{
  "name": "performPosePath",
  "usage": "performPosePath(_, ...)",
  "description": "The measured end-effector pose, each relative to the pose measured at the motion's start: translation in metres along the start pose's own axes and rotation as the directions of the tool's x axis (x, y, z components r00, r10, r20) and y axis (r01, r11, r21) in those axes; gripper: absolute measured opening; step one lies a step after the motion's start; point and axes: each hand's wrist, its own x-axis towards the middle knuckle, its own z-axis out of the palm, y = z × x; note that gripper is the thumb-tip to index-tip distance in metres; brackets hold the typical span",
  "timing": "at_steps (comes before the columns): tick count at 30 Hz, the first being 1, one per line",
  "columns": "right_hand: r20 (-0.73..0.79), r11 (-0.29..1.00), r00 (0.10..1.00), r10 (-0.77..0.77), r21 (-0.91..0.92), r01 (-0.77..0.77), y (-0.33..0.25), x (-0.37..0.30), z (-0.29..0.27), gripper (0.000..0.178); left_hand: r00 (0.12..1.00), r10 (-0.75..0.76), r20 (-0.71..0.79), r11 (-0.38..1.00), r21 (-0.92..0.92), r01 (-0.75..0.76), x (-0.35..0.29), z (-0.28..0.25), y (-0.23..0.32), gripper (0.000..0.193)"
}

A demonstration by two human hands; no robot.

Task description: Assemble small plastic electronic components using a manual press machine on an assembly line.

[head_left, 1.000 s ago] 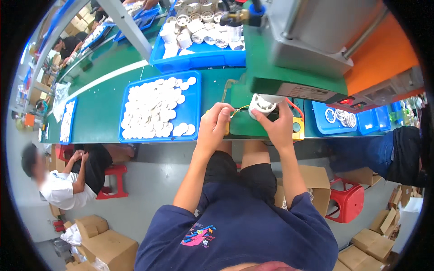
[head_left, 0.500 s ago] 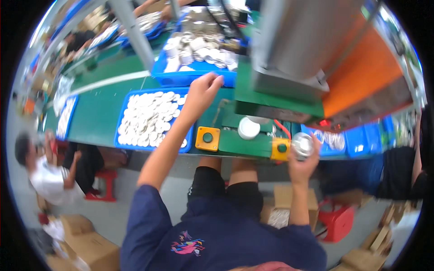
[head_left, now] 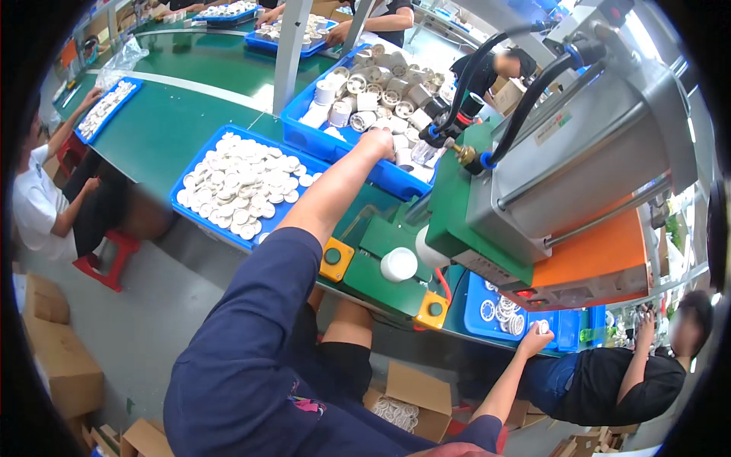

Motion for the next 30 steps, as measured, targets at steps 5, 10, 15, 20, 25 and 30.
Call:
performPosePath(5,-0.076,0.956,0.974,-0.211,-0.223,0.190,-0.006,-0.027,-0.015,0.063,0.993,0.024,-0.117,0.997,0.082,-0.015,0.011,0.008,0.016,0.075)
performPosePath(10,0.101,0.996,0.993,-0.061,0.073,0.053,-0.060,-0.111,-0.065,0.057,0.977,0.122,-0.177,0.965,0.250,-0.076,0.019,0.006,0.030,0.061)
performPosePath(15,0.161,0.994,0.983,-0.085,0.088,0.071,-0.077,-0.189,-0.089,0.047,0.949,0.271,-0.163,0.962,0.071,-0.262,0.023,0.001,0.001,0.058)
performPosePath(20,0.037,0.967,0.968,-0.248,0.078,0.244,-0.125,-0.235,-0.125,0.031,0.956,0.186,-0.228,0.975,-0.079,-0.208,-0.023,-0.036,-0.002,0.057)
performPosePath(25,0.101,0.857,0.959,-0.264,0.480,0.186,-0.197,-0.270,-0.110,0.026,0.981,0.141,-0.134,0.638,-0.746,-0.193,-0.148,-0.048,0.023,0.047)
performPosePath(30,0.192,0.620,0.747,-0.636,0.704,0.347,-0.345,-0.308,-0.081,0.053,0.943,0.181,0.278,0.470,-0.867,0.165,-0.288,-0.064,0.070,0.039)
